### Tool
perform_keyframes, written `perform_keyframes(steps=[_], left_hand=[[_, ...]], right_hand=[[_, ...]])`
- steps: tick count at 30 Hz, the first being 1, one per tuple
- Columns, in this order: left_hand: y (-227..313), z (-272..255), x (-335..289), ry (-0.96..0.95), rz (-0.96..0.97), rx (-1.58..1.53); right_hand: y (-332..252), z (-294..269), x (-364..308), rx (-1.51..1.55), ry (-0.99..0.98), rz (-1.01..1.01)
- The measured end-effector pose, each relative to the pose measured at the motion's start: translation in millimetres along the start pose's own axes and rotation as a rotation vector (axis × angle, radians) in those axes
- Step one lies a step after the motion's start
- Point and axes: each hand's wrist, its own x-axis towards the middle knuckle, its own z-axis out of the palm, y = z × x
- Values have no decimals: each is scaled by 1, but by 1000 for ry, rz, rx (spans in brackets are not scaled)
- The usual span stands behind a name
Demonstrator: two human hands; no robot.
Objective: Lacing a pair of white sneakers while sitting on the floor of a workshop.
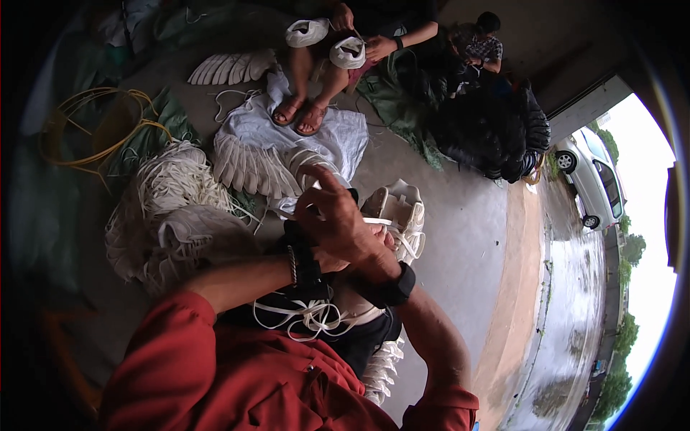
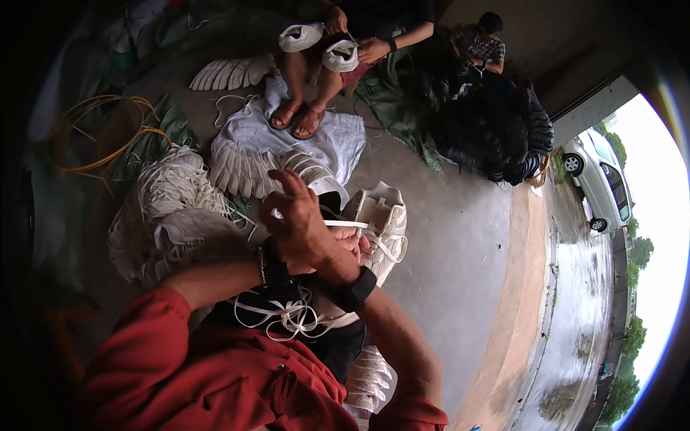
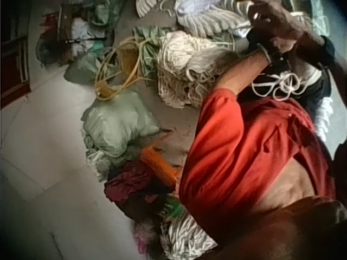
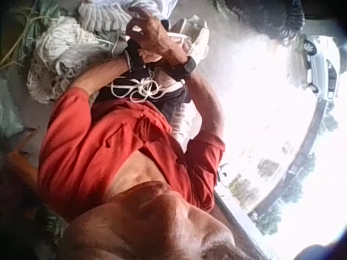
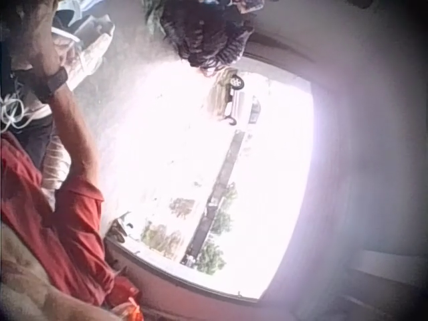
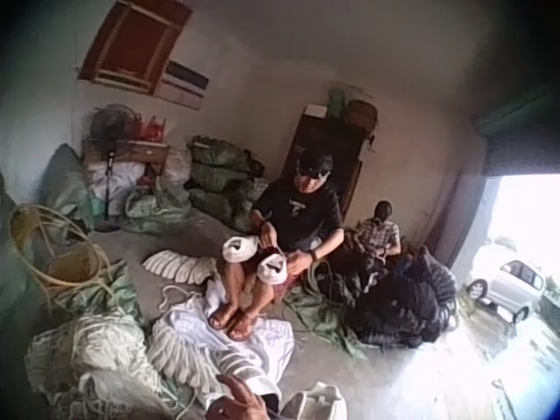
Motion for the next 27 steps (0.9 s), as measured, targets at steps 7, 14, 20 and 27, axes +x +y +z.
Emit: perform_keyframes(steps=[7,14,20,27], left_hand=[[53,12,-32,153,99,178],[66,-5,-8,271,299,892],[66,-20,27,321,320,1033],[71,-27,40,159,486,1331]], right_hand=[[99,-99,-63,-364,314,432],[124,-96,-105,-253,241,606],[107,-99,-105,-193,276,572],[104,-98,-106,-179,303,519]])
